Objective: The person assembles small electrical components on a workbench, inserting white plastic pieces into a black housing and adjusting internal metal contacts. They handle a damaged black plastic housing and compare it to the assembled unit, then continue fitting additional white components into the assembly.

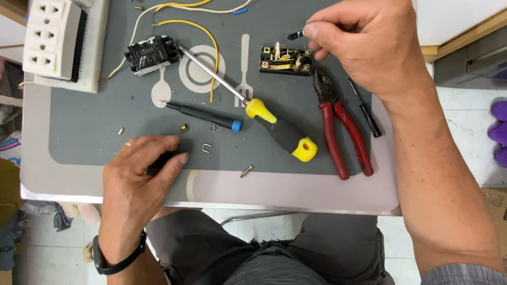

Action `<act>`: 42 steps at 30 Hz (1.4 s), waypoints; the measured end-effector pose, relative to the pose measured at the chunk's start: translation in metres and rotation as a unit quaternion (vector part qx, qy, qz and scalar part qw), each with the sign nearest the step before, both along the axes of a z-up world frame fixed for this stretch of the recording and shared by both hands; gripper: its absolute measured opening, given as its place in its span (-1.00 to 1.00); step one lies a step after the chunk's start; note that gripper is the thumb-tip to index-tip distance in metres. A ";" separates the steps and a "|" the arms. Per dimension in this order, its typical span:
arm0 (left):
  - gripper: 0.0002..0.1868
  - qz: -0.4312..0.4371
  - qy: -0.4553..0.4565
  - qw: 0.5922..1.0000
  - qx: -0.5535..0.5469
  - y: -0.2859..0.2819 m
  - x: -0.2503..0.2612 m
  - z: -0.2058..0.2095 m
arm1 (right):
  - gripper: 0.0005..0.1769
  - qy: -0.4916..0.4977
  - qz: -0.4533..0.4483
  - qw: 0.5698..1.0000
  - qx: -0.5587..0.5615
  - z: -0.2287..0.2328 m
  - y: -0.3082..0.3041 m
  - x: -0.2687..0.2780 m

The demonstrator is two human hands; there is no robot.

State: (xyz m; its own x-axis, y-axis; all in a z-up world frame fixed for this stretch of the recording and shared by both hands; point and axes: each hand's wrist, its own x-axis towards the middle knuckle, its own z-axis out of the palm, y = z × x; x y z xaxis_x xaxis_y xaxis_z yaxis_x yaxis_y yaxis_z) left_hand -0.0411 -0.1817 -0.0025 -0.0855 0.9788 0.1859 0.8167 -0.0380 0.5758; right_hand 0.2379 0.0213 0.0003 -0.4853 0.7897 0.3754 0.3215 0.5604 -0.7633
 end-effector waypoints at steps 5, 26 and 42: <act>-0.77 -0.015 0.007 1.000 0.005 -0.001 -0.002 -0.005 | -0.88 -0.020 0.007 1.000 0.012 0.001 -0.001 -0.001; -0.59 -0.007 -0.117 0.993 -0.005 -0.013 -0.012 0.011 | -0.89 -0.116 0.004 0.989 0.097 0.004 -0.003 0.009; -0.39 -0.250 0.029 0.963 0.096 0.173 0.044 -0.029 | -0.87 -0.085 0.043 0.993 0.075 0.003 0.001 0.001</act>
State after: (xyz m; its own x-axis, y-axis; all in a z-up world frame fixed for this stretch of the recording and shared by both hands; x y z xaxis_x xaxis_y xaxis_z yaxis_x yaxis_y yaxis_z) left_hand 0.0027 -0.0083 -0.0311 0.4038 0.8419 0.3581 0.6994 -0.5364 0.4725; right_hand 0.2387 0.0221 0.0034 -0.6151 0.6841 0.3920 0.3851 0.6946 -0.6077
